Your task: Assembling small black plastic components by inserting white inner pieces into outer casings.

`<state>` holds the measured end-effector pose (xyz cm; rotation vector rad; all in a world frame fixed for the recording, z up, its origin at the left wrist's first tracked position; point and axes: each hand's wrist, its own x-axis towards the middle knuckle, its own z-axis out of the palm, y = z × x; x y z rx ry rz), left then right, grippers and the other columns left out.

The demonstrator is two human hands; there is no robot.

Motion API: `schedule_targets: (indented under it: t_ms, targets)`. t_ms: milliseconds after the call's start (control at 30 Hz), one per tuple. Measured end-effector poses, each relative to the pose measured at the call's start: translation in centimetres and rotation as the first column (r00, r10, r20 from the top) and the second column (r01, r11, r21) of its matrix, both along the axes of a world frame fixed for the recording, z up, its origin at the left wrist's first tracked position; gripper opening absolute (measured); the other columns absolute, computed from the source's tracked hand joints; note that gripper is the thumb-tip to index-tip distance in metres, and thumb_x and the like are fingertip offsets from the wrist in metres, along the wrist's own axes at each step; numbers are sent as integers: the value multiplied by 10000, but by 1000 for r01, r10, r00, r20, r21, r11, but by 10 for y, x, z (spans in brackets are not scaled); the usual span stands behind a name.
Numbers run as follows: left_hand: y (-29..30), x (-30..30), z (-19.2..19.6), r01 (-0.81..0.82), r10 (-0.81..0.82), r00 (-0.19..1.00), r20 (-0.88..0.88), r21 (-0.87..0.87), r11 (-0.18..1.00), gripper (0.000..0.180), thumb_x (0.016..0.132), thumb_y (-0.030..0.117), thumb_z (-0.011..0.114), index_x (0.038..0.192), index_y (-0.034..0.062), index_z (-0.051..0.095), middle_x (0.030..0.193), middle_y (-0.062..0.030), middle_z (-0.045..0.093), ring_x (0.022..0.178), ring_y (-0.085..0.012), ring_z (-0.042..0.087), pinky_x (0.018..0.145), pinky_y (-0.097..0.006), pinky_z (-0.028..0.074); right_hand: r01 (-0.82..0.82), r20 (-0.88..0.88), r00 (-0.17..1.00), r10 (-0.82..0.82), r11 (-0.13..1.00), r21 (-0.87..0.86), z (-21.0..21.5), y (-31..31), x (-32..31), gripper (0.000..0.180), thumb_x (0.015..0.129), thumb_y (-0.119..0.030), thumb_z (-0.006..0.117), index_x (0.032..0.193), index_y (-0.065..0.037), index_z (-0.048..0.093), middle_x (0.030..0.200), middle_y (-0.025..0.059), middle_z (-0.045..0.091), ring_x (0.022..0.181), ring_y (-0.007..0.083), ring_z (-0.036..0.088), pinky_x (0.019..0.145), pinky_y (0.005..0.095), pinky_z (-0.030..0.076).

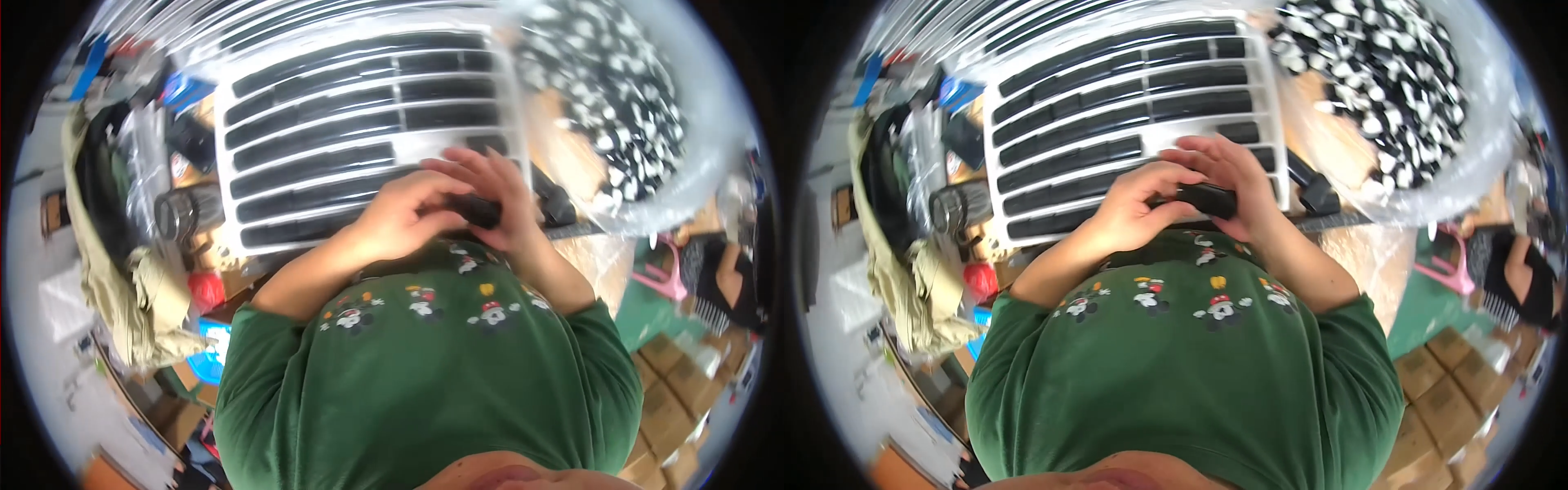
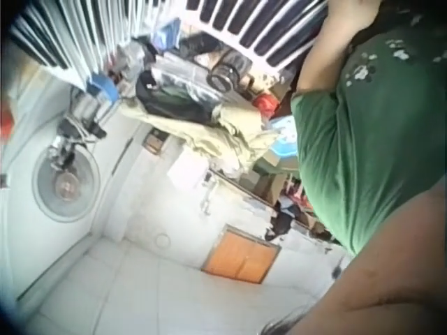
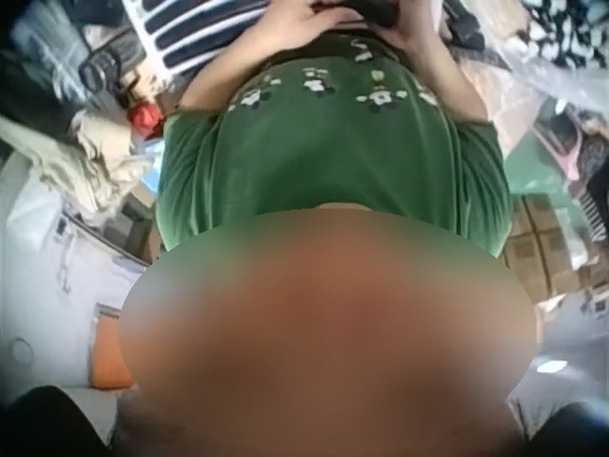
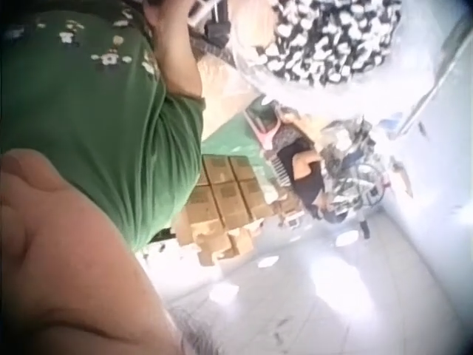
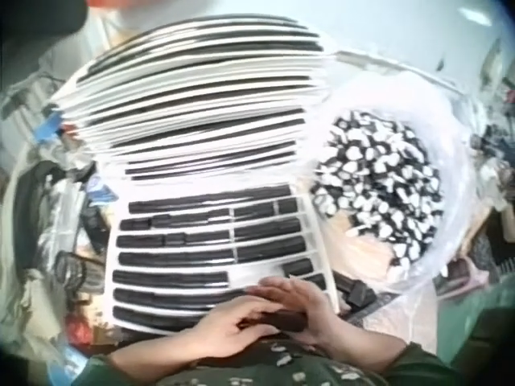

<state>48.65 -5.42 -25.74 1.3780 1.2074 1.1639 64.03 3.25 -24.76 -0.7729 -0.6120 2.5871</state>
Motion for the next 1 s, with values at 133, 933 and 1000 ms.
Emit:
schedule_targets:
  t_ms: [133, 933, 1000]
  targets:
    - [5, -2, 3, 48, -18, 960, -279, 101, 994, 408, 726, 20, 720, 1107, 57, 578, 894, -68, 605, 697, -168, 583, 621, -277, 471, 17, 14, 1000, -15, 993, -113, -7, 7, -2, 619, 917, -532, 380, 1237, -7, 446, 1227, 212, 514, 1053, 295, 560, 896, 398, 463]
    - [7, 23, 2, 166, 241, 731, -639, 509, 845, 418, 661, 294, 723, 1021, 105, 626, 937, 10, 592, 909, -207, 503, 815, -403, 316, -33, -145, 988, 57, 986, 164, -34, -2, 28, 532, 931, -597, 332, 1017, -83, 435, 899, 150, 622, 751, 134, 587, 631, 214, 436]
    - [12, 20, 3, 169, 224, 726, -651, 484, 859, 426, 663, 284, 734, 1035, 109, 621, 982, 13, 607, 919, -201, 502, 827, -409, 317, -63, -90, 994, 59, 997, -35, -18, 5, 25, 641, 889, -675, 312, 1061, -73, 450, 922, 176, 623, 783, 183, 615, 638, 254, 481]
